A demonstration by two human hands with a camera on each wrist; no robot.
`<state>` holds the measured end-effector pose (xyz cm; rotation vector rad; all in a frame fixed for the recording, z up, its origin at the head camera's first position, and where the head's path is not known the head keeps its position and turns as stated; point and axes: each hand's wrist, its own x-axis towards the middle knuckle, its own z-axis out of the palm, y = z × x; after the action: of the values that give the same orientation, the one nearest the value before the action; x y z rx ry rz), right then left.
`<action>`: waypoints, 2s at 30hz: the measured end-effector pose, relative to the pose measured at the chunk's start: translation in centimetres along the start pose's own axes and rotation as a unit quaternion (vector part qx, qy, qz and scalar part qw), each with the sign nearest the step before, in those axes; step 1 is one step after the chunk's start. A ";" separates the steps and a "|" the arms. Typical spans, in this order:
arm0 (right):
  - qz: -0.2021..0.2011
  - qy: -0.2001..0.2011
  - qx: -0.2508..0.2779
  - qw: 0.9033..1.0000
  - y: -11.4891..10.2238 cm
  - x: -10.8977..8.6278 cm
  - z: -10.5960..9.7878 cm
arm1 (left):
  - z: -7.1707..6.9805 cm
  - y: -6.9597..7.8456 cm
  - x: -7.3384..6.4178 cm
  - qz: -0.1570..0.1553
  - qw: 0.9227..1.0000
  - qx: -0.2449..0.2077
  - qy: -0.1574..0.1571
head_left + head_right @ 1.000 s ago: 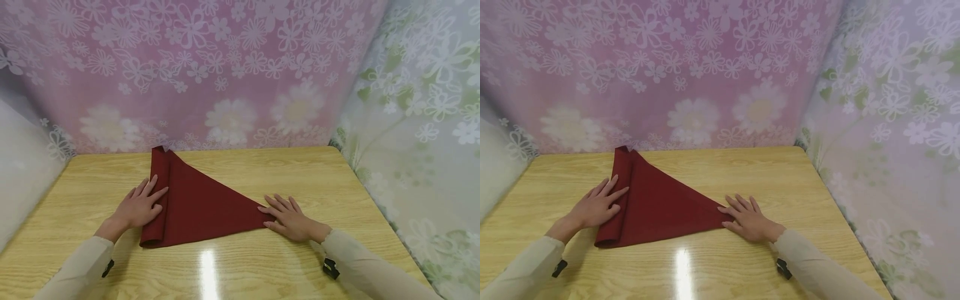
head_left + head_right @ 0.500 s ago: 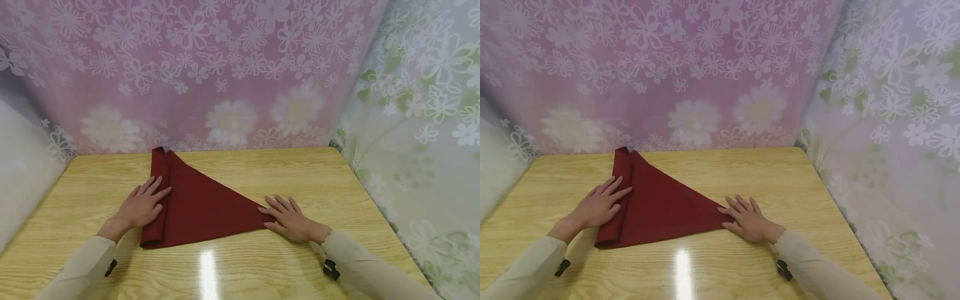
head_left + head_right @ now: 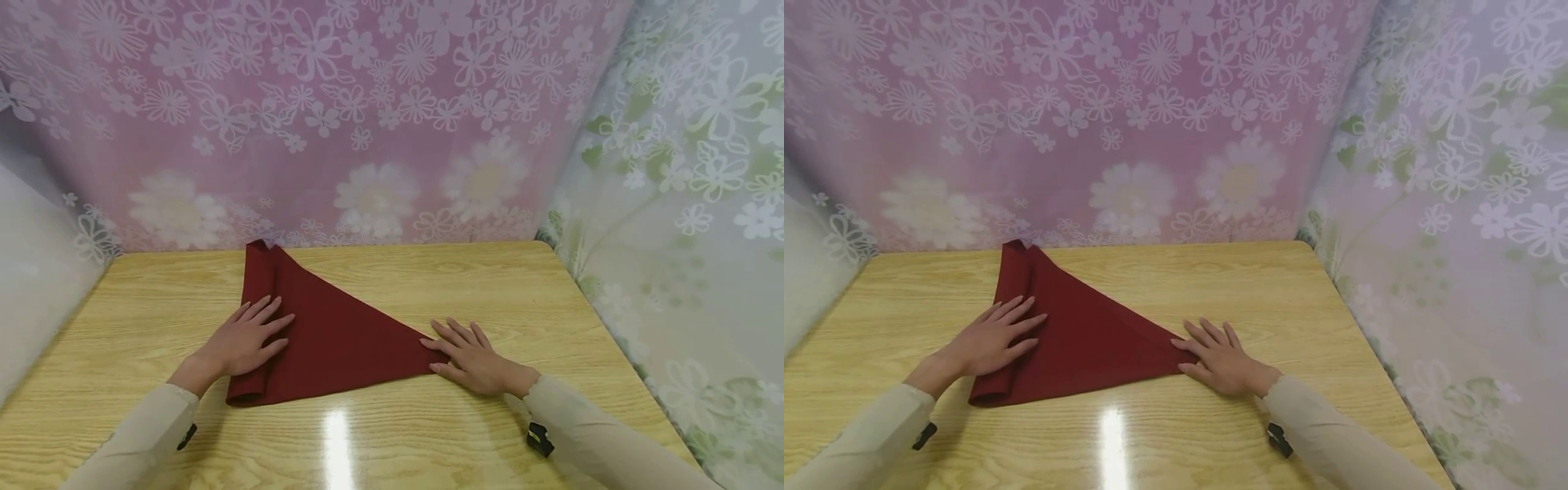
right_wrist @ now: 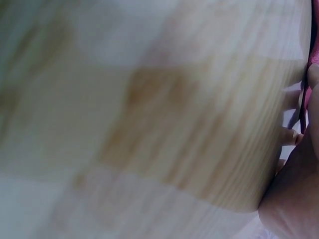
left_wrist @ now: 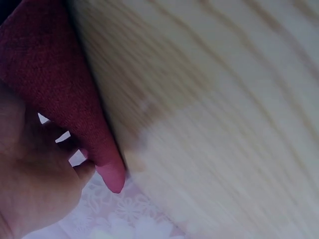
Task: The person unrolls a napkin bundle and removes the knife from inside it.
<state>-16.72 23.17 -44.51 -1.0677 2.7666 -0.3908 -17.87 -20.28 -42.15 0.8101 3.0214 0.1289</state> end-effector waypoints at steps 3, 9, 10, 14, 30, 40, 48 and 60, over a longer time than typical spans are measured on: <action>-0.002 0.003 0.001 1.000 0.0 0.0 0.0 | 0.1 -0.3 -0.3 0.001 1.000 0.000 -0.001; -0.002 0.004 -0.002 1.000 0.0 0.2 0.0 | 0.3 -0.9 -0.6 0.006 1.000 0.008 0.009; -0.001 0.002 -0.001 1.000 0.0 0.2 0.0 | 0.3 -1.0 -0.7 0.006 1.000 0.007 0.008; 0.002 -0.004 0.001 1.000 0.2 0.2 0.1 | 0.3 -1.1 -0.8 0.007 1.000 -0.002 0.003; 0.000 -0.002 -0.001 1.000 0.1 0.2 -0.1 | -0.1 -2.0 -1.4 -0.008 0.999 -0.040 0.005; -0.003 -0.012 -0.010 1.000 -0.3 0.2 -1.0 | -0.1 -2.7 -1.6 -0.024 0.998 -0.058 -0.004; 0.002 -0.009 -0.037 0.999 -0.5 0.2 -1.3 | -0.1 -3.3 -2.1 -0.024 0.997 -0.068 0.005; 0.002 0.000 -0.024 1.000 -0.6 0.1 -1.1 | -0.6 -4.9 -3.7 -0.052 0.995 -0.083 0.012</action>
<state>-16.62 22.90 -43.31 -1.0729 2.7909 -0.3266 -17.09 -26.38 -41.97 0.6405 3.0156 0.3858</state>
